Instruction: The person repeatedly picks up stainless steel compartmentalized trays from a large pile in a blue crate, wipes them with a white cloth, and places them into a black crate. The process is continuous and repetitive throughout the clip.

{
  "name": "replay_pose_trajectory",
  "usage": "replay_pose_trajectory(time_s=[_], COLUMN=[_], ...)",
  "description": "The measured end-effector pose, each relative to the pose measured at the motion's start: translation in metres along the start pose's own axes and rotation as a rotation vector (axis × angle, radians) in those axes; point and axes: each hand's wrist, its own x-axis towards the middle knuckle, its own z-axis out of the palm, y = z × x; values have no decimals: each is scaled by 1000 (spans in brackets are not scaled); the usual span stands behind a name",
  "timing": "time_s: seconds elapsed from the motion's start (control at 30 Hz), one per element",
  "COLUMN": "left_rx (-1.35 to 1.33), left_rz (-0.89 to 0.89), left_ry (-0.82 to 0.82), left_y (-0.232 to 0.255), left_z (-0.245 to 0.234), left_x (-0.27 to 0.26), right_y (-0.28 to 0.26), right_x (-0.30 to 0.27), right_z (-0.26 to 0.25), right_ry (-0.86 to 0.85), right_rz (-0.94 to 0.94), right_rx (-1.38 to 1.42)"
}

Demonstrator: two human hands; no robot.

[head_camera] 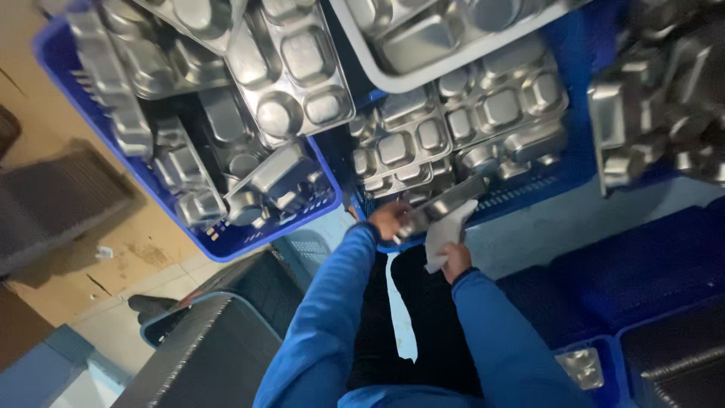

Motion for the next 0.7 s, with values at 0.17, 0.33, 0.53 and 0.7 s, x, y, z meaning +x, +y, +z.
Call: replay_pose_trajectory(time_s=[0.17,0.33,0.53,0.7], left_rx=[-448,394,-136,-597], left_rz=[178,446,762,999], left_ry=[-44,424,441,294], left_y=[86,222,302,315], left_z=[65,68,46,29], left_x=[-55,-164,-237,-260], right_y=[-16,-53,-136,-213], right_x=[-36,-65,-133,-279], right_z=[-30,-39,13,49], right_ry=[-219,-443,-687,-378], right_rz=[49,-23,-206,-1350], right_rx=[341,464,59,-789])
